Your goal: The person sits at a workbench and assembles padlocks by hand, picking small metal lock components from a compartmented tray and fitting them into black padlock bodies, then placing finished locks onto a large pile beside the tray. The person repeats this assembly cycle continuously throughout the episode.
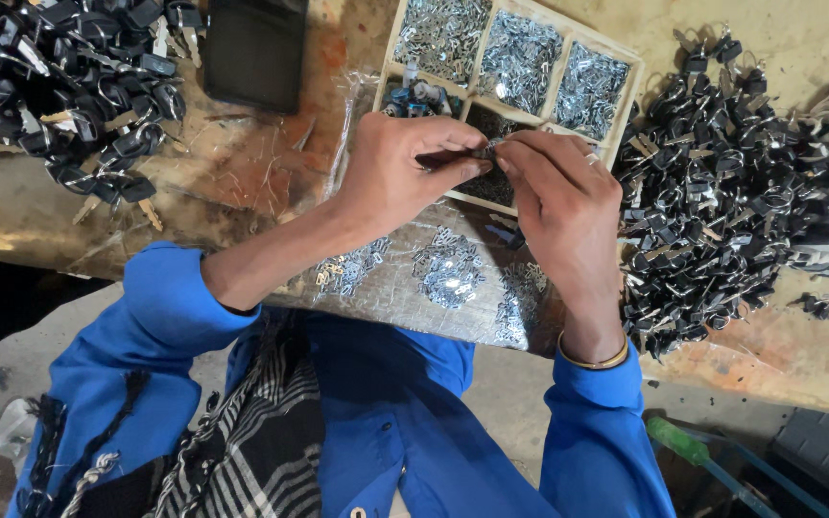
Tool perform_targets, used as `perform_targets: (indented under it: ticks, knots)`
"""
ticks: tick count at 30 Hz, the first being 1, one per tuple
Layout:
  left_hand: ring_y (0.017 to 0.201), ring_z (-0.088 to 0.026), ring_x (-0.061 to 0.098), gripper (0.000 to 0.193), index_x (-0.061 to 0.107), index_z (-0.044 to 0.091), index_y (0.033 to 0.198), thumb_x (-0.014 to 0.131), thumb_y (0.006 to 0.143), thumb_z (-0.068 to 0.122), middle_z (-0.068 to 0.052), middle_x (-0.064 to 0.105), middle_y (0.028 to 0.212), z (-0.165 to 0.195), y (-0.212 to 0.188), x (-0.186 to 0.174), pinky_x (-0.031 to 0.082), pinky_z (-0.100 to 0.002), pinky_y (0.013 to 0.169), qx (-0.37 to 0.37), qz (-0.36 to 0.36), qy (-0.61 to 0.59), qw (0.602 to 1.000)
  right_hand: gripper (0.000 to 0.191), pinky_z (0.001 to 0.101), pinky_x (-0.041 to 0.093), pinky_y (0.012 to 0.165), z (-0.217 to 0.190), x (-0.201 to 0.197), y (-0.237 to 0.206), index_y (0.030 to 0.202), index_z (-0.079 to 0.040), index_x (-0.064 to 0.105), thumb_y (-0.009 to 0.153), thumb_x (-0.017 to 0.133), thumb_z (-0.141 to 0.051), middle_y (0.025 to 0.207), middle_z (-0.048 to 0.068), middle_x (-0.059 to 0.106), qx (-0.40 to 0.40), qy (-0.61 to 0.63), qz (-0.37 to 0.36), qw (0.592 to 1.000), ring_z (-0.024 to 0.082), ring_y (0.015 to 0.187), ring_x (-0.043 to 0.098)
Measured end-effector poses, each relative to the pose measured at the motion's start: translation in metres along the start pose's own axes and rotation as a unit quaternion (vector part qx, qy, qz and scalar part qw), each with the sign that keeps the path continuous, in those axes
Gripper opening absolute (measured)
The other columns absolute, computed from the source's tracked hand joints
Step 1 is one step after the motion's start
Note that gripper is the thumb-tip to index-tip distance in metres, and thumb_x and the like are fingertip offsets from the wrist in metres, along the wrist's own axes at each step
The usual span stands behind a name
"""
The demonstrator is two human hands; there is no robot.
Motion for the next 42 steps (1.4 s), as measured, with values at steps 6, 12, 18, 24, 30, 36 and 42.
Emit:
perform_targets:
  ticks: [6, 12, 18, 24, 30, 36, 42]
  knots:
    - [0.092, -0.019, 0.080, 0.020, 0.077, 0.001, 0.107, 0.084, 0.088, 0.002, -0.011, 0.079, 0.100, 0.004, -0.001, 0.000, 0.066, -0.027, 0.080, 0.020, 0.000, 0.017, 1.000, 0.019, 0.0349, 0.057, 0.085, 0.001, 0.002, -0.001, 0.110, -0.004, 0.076, 0.094, 0.081, 0.003, 0.111, 0.007, 0.073, 0.009, 0.018, 0.018, 1.000, 0.026, 0.098, 0.071]
    - [0.088, -0.017, 0.081, 0.020, 0.077, 0.000, 0.105, 0.086, 0.088, 0.005, -0.011, 0.079, 0.097, 0.004, -0.002, -0.003, 0.065, -0.027, 0.075, 0.009, 0.006, 0.007, 1.000, 0.020, 0.0301, 0.057, 0.084, 0.020, 0.007, -0.006, 0.110, -0.005, 0.079, 0.092, 0.086, 0.002, 0.108, 0.007, 0.072, 0.087, 0.145, 0.048, 0.984, 0.020, 0.098, 0.071]
    - [0.088, -0.015, 0.080, 0.017, 0.077, 0.000, 0.105, 0.085, 0.090, 0.004, -0.010, 0.080, 0.097, 0.003, 0.000, -0.006, 0.066, -0.025, 0.075, 0.000, 0.009, -0.051, 0.999, 0.019, 0.0279, 0.055, 0.084, 0.029, 0.012, -0.009, 0.110, -0.005, 0.080, 0.094, 0.085, 0.004, 0.106, 0.007, 0.070, 0.085, 0.220, 0.041, 0.971, 0.017, 0.099, 0.068]
    - [0.085, -0.011, 0.078, 0.017, 0.078, 0.000, 0.104, 0.085, 0.089, 0.004, -0.008, 0.080, 0.095, -0.002, 0.002, -0.007, 0.064, -0.023, 0.070, -0.044, 0.003, -0.089, 0.995, 0.019, 0.0285, 0.056, 0.083, 0.025, 0.012, -0.009, 0.112, -0.004, 0.079, 0.095, 0.084, 0.004, 0.110, 0.008, 0.069, 0.066, 0.200, 0.060, 0.976, 0.018, 0.101, 0.068]
    - [0.085, -0.011, 0.079, 0.017, 0.079, 0.002, 0.104, 0.086, 0.089, 0.006, -0.008, 0.080, 0.096, -0.002, 0.004, -0.008, 0.066, -0.023, 0.072, -0.034, 0.002, -0.083, 0.996, 0.015, 0.0311, 0.055, 0.088, 0.017, 0.009, -0.008, 0.111, -0.001, 0.074, 0.098, 0.081, 0.005, 0.111, 0.011, 0.068, 0.036, 0.138, 0.081, 0.986, 0.020, 0.104, 0.068]
    - [0.084, -0.010, 0.078, 0.018, 0.079, 0.001, 0.103, 0.086, 0.088, 0.007, -0.008, 0.080, 0.095, 0.002, 0.001, -0.007, 0.064, -0.023, 0.070, -0.024, 0.005, -0.070, 0.997, 0.010, 0.0280, 0.053, 0.085, 0.029, 0.020, -0.008, 0.111, 0.001, 0.066, 0.103, 0.071, 0.005, 0.116, 0.011, 0.063, 0.123, 0.305, 0.046, 0.943, 0.019, 0.103, 0.064]
    - [0.083, -0.010, 0.078, 0.019, 0.078, 0.001, 0.104, 0.087, 0.088, 0.007, -0.007, 0.080, 0.093, 0.001, 0.001, -0.007, 0.062, -0.023, 0.069, -0.033, 0.004, -0.070, 0.997, 0.010, 0.0306, 0.054, 0.086, 0.019, 0.016, -0.006, 0.109, 0.001, 0.067, 0.102, 0.075, 0.004, 0.114, 0.012, 0.066, 0.069, 0.187, 0.036, 0.979, 0.020, 0.100, 0.067]
Point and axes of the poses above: each hand's wrist, its own y-axis towards the middle knuckle, its own x-axis out of the palm, z = x × y, the point moved 8 cm from there along y, towards the middle knuckle
